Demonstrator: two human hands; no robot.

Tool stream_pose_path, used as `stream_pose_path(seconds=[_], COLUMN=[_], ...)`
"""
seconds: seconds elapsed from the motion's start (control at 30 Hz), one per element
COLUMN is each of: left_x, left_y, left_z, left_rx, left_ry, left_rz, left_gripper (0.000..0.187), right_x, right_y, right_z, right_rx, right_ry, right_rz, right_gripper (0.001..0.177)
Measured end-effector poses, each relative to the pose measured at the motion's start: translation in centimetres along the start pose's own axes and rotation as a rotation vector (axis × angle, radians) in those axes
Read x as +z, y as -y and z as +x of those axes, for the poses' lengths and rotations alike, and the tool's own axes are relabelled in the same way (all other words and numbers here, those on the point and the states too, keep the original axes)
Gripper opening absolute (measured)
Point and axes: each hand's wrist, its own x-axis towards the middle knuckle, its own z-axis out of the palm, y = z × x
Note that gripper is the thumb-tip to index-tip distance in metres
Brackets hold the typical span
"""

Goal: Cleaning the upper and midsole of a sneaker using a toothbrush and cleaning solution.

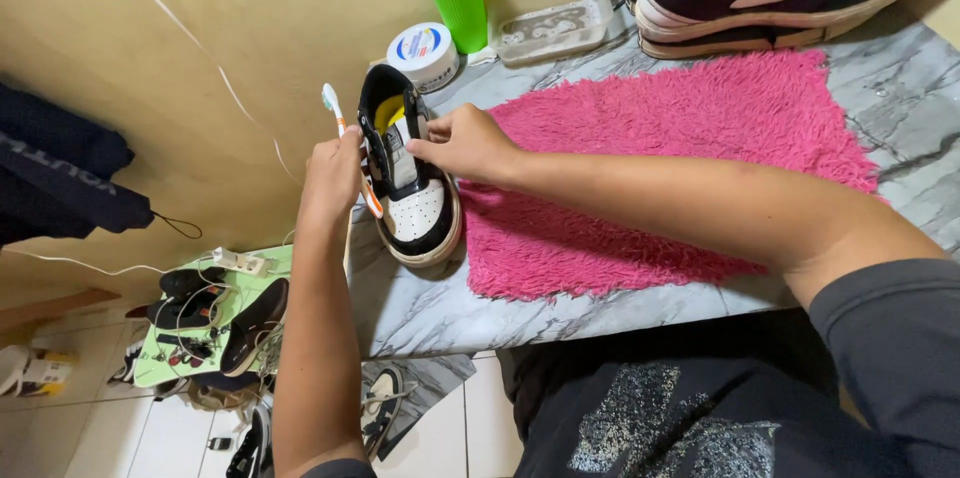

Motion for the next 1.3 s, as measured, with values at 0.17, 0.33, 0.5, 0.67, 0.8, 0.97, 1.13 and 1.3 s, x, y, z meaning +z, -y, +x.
stream_pose_path(seconds=[0.17,0.33,0.5,0.67,0.8,0.97,1.13,1.3], left_x=[-1.1,-1.2,0.5,9.2,20.1,24.4,27.3,31.4], left_y=[-2.8,-8.8,-14.7,-16.5,-18.2,-25.6,-29.3,-29.9], left_z=[-2.7,-7.1,-9.6,-3.1,1.7,-0.8,-1.0,0.2], left_rx=[0.042,0.1,0.342,0.44,0.47,0.119,0.03,-0.02], left_ry=[-0.025,-0.104,-0.073,0.151,0.329,0.4,0.47,0.204], left_rz=[0.04,0.166,0.052,-0.129,-0.4,-0.479,-0.614,-0.717], left_gripper=[0.063,0.062,0.06,0.067,0.059,0.07,0.07,0.065], right_x=[-1.3,-4.2,-9.2,-15.2,-22.3,-31.7,-33.6,-37.3], right_y=[-3.5,-3.6,-1.1,-4.1,-7.0,-8.3,-4.1,-8.3], right_z=[1.6,0.5,-4.6,-4.8,-5.1,-6.3,-9.0,-6.8], right_rx=[0.002,-0.01,0.074,0.043,-0.173,-0.041,0.523,0.541], right_ry=[0.027,0.026,0.034,-0.114,-0.428,-0.743,-0.839,-0.792], right_rz=[-0.049,-0.058,-0.031,0.022,-0.372,-0.485,-0.573,-0.625], right_gripper=[0.063,0.055,0.045,0.043,0.023,0.033,0.059,0.078])
